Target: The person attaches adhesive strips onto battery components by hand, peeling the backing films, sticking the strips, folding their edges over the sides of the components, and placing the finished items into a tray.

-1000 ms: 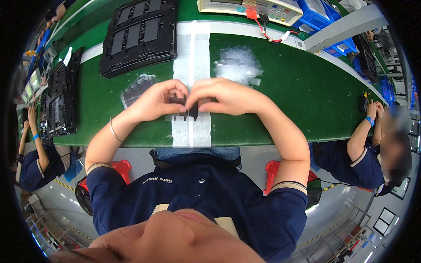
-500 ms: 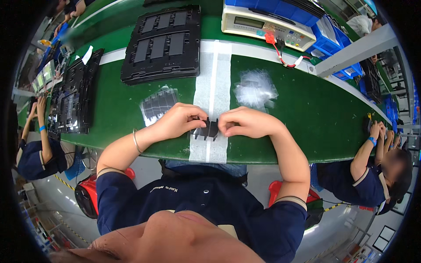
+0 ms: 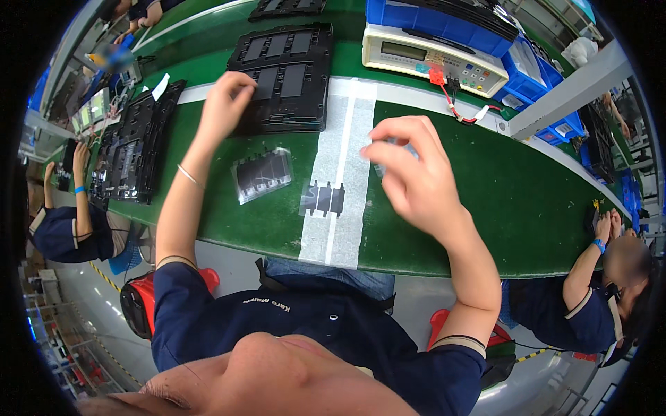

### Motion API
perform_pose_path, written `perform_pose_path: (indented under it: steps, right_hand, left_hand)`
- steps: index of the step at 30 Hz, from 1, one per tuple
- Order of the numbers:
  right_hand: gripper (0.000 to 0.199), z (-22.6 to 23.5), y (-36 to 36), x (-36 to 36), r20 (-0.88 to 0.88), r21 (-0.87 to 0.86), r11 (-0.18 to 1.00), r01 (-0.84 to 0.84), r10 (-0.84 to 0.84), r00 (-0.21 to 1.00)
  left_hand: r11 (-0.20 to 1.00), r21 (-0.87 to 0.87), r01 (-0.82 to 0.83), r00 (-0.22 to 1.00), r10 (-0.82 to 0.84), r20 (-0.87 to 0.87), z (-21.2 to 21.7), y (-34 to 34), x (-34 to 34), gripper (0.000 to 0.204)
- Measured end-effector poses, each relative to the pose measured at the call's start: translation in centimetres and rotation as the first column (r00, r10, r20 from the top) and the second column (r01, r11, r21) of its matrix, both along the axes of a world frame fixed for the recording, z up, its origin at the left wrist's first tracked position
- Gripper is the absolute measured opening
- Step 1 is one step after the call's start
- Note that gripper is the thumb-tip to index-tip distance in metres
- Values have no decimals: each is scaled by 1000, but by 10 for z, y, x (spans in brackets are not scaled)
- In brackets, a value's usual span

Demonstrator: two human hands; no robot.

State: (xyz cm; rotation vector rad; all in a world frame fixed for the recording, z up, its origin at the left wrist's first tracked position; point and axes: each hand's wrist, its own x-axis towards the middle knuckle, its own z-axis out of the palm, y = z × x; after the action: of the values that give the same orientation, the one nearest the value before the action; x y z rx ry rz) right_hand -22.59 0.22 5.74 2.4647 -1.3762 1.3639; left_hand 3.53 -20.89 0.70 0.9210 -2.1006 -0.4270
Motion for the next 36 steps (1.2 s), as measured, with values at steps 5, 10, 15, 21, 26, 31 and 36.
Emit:
perform_pose_path:
  steps: [5,10,15,21,26,31,36]
  right_hand:
    - [30,71,32,48,65,-422,895,-147,192,979]
    - [27,78,46,34,57,-515,850,-112,165,985]
    - [36,51,49,15,325,-590,806,-51,295,898]
    - [40,-31,-5,-14,247,-215,972,92,-37,968]
    - [31,-54,-8,-25,322,-30,992,120,-104,941]
    - [28,-52,-8,-27,317,-17,988,156,-142,938]
    - [25,-62,-14,-28,128,-20,994,106,-103,987]
  left_hand:
    - [975,180,-131,989,117,88,5,-68,8,16]
    - [980,113,-166,947,127,294,0,-118,-25,22]
    - [965,-165,-204,890,253,379,-11,-149,-18,27]
    - [913,-36,-407,727,347,593,12,-134,-27,39]
    - [896,-106,-432,682,401,612,6,-134,-35,53]
    - [866,-87,-493,693,451,562,7,-135,-35,57]
    - [843,50,-535,808,494,321,2,-142,2,39]
